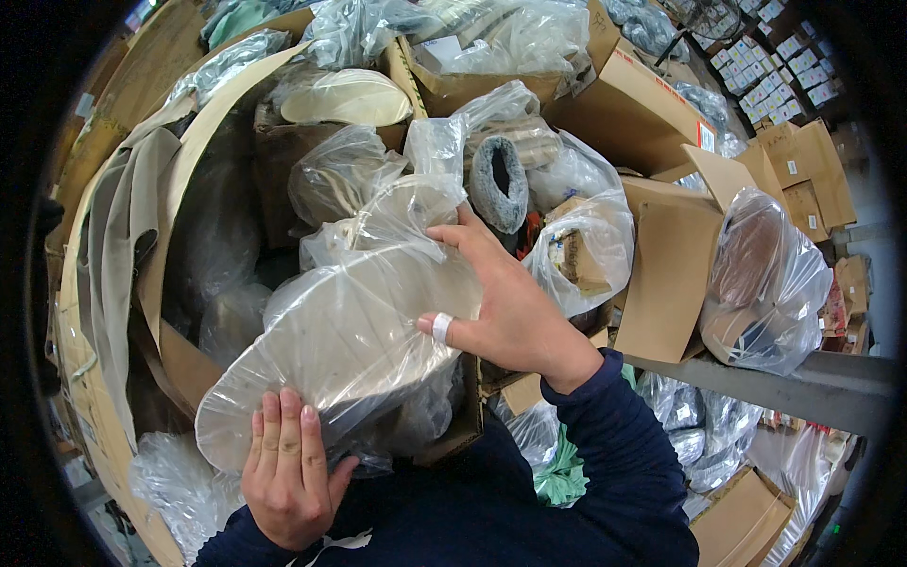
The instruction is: The person rummages through a large pile of cardboard and plastic-wrapped items in a warehouse. They pull out several white plastic sandals, remove them from their packaging, and place them into a separate pile.
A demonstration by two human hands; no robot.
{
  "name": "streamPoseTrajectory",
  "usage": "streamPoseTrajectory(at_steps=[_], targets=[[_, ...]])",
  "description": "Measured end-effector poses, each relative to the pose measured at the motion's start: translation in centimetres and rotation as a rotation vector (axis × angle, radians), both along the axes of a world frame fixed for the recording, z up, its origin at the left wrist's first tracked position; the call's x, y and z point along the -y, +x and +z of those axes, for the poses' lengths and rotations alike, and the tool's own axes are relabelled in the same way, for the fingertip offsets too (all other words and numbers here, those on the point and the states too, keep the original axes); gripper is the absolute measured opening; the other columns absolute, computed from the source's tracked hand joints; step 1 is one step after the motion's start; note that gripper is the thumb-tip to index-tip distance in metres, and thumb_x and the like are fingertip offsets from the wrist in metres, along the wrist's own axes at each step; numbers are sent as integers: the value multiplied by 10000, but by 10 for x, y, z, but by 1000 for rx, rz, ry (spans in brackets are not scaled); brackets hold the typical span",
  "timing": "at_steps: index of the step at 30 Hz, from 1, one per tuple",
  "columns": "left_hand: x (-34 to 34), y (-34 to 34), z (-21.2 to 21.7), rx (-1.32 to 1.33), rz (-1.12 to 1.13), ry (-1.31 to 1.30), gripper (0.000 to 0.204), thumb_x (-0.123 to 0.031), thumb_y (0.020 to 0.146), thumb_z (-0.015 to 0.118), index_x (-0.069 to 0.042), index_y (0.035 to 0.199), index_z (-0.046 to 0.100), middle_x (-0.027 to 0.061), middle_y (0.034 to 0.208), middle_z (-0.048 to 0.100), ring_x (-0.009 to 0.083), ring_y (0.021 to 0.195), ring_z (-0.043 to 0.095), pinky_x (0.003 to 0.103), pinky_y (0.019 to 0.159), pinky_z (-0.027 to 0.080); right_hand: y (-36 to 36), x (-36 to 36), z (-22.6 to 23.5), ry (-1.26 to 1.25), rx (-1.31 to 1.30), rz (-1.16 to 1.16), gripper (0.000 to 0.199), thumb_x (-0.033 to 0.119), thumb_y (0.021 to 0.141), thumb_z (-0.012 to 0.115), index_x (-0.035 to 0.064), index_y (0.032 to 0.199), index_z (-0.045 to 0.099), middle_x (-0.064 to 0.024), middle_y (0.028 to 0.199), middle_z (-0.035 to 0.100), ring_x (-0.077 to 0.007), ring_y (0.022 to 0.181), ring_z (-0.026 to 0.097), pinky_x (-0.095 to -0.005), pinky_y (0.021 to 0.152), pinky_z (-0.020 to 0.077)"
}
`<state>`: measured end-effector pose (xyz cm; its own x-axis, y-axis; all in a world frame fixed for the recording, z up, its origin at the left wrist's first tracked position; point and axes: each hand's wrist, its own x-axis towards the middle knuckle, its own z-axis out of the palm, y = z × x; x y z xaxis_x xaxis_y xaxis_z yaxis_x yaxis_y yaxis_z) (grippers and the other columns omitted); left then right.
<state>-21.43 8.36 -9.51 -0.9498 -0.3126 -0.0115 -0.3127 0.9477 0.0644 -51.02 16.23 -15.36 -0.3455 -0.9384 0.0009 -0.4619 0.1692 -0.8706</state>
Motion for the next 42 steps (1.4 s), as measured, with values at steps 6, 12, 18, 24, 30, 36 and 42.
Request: streamPoseTrajectory(at_steps=[6, 12, 18, 24, 30, 36, 42], targets=[[-4, -3, 0, 24, 7, -14, 727, -277, 799, 777, 148, 1324, 508, 381, 1376, 496, 537, 1312, 470, 594, 1046, 430, 0, -1, -8, -65, 30, -14, 553, 142, 856, 721, 26, 1348, 496, -329, 1505, 379, -399, 1423, 387, -399, 1128, 336], [-5, -1, -1, 32, 31, -10, 711, -293, 814, 766, 140, 1321, 520, 375, 1374, 503, 528, 1317, 471, 592, 1052, 424, -1, -2, -10, -111, 69, -19, 449, 70, 897, 649, 16, 1321, 511, -340, 1509, 371, -418, 1396, 426, -389, 1105, 368], [-5, -2, 0, 30, 13, -8, 728, -310, 807, 769, 144, 1319, 520, 380, 1365, 507, 534, 1310, 475, 593, 1051, 423, -1, -2, -14, -88, 118, -33, 432, 41, 918, 615, 19, 1338, 521, -248, 1462, 471, -310, 1437, 381, -367, 1152, 279], [9, -9, 8, -23, -30, 74, 671, -327, 803, 776, 96, 1280, 563, 315, 1328, 571, 474, 1272, 541, 560, 1043, 447, -1, 2, -26, -111, 164, -151, 444, 56, 906, 633, 25, 1333, 514, -160, 1384, 525, -217, 1311, 471, -337, 1105, 341], [73, 23, 61, -442, -17, 94, 343, -158, 802, 710, 20, 1093, 668, 172, 988, 720, 358, 941, 705, 444, 813, 574, 2, 13, -46, -44, 651, -441, 468, 208, 964, 610, -5, 1362, 486, -108, 1243, 602, -174, 1139, 560, -300, 993, 435], [145, 21, 42, -192, -67, 183, 279, -4, 668, 651, -19, 946, 651, 144, 1005, 696, 325, 984, 677, 436, 915, 543, -6, -6, -74, -211, 862, -456, 397, 236, 1032, 520, -4, 1350, 530, -91, 1244, 624, -187, 1101, 609, -314, 968, 477], [135, 26, 20, 259, -335, -304, 190, -215, 785, 569, -87, 831, 701, 29, 831, 632, 245, 1057, 593, 504, 1168, 299, -6, -23, -71, -154, 849, -786, 555, 462, 1008, 522, 10, 1329, 547, -129, 1242, 624, -221, 1099, 624, -339, 942, 508]])
